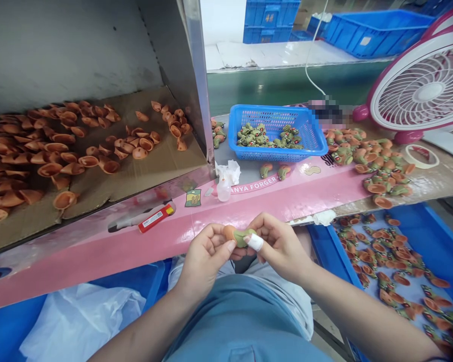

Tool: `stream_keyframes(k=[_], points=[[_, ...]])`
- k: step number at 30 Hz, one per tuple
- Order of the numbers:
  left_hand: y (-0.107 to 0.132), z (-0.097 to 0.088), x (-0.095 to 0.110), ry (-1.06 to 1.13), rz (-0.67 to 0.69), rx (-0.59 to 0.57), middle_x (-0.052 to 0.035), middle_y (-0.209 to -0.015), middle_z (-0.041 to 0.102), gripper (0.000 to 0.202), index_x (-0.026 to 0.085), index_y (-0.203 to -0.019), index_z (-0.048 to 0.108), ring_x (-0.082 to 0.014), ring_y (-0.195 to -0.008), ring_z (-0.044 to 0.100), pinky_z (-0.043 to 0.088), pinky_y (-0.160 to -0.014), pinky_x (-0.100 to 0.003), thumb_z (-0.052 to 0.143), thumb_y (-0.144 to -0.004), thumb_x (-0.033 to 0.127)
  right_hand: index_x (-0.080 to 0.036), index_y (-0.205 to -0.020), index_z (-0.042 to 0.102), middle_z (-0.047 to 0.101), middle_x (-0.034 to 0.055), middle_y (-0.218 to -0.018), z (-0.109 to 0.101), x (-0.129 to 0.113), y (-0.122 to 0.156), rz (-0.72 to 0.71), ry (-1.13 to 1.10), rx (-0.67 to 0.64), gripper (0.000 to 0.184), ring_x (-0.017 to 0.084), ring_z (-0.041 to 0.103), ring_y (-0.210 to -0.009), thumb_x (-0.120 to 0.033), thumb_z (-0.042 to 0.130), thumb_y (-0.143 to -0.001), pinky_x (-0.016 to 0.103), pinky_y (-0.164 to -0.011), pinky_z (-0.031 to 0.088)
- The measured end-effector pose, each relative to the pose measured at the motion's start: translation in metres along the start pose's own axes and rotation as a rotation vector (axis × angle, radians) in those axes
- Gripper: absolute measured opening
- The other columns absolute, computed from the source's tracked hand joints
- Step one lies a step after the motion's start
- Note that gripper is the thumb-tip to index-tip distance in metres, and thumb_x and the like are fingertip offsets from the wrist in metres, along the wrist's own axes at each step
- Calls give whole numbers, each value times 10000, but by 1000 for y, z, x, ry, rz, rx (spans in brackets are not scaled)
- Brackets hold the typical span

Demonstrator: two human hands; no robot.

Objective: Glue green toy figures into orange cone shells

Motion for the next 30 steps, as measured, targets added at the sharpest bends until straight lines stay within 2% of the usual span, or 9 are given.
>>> stream_keyframes(k=[8, 12, 16, 19, 22, 25, 28, 30], points=[[0, -1, -2, 24, 7, 8, -26, -746, 664, 159, 144, -821, 495, -157, -679, 639, 511, -624, -245, 607, -736, 218, -166, -773, 460, 519, -32, -587, -1, 2, -1, -7, -4, -1, 214, 57, 442, -450, -333, 593, -773, 152, -398, 361], [-2, -1, -2, 99, -104, 9, -28, -671, 658, 169, 130, -819, 495, -121, -601, 622, 503, -583, -204, 598, -741, 237, -154, -729, 471, 521, -39, -524, -2, 0, -8, 58, -67, -3, 240, 51, 443, -393, -341, 622, -741, 132, -352, 346], [-5, -2, -4, 189, -236, 18, -60, -706, 662, 173, 118, -834, 492, -105, -583, 608, 498, -556, -183, 582, -745, 235, -149, -700, 474, 519, -45, -464, -2, 1, -15, 113, -90, 12, 257, 44, 407, -335, -344, 641, -715, 119, -312, 304], [-6, 0, -6, 201, -248, 14, -57, -710, 657, 147, 120, -833, 493, -102, -594, 606, 498, -576, -187, 559, -760, 229, -151, -697, 468, 504, -49, -461, -1, 4, -16, 109, -77, 28, 260, 49, 403, -343, -352, 631, -722, 127, -315, 292], [-5, 1, -7, 109, -85, 35, -30, -746, 651, 144, 148, -832, 484, -121, -681, 614, 498, -626, -210, 576, -755, 226, -154, -749, 484, 519, -30, -559, -1, 4, -12, -13, 19, 43, 208, 62, 445, -442, -329, 595, -760, 154, -393, 341], [-1, -5, -5, -92, 164, 82, -7, -826, 633, 168, 178, -841, 483, -131, -794, 599, 482, -727, -239, 609, -731, 180, -167, -869, 508, 534, -3, -685, -3, -2, -7, -273, 310, 47, 126, 86, 471, -561, -262, 553, -798, 190, -500, 384], [4, -14, -1, -235, 307, 2, -37, -1005, 600, 151, 194, -885, 491, -155, -943, 556, 443, -824, -268, 576, -760, 189, -167, -970, 497, 537, 33, -777, -6, -8, -2, -536, 586, -17, 170, 119, 493, -647, -150, 505, -801, 227, -572, 417], [5, -19, 4, -277, 345, -61, -49, -1092, 565, 89, 196, -868, 503, -177, -1024, 513, 423, -856, -283, 530, -792, 234, -156, -999, 491, 526, 66, -838, -6, -11, 1, -635, 726, -46, 251, 154, 506, -729, -63, 447, -770, 262, -618, 435]])
Point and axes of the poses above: each hand's wrist, its own y-axis away from the middle knuckle, its own z-axis out of the palm, x = y × z, the point moved 1 cm from there along -y, towards the middle knuckle
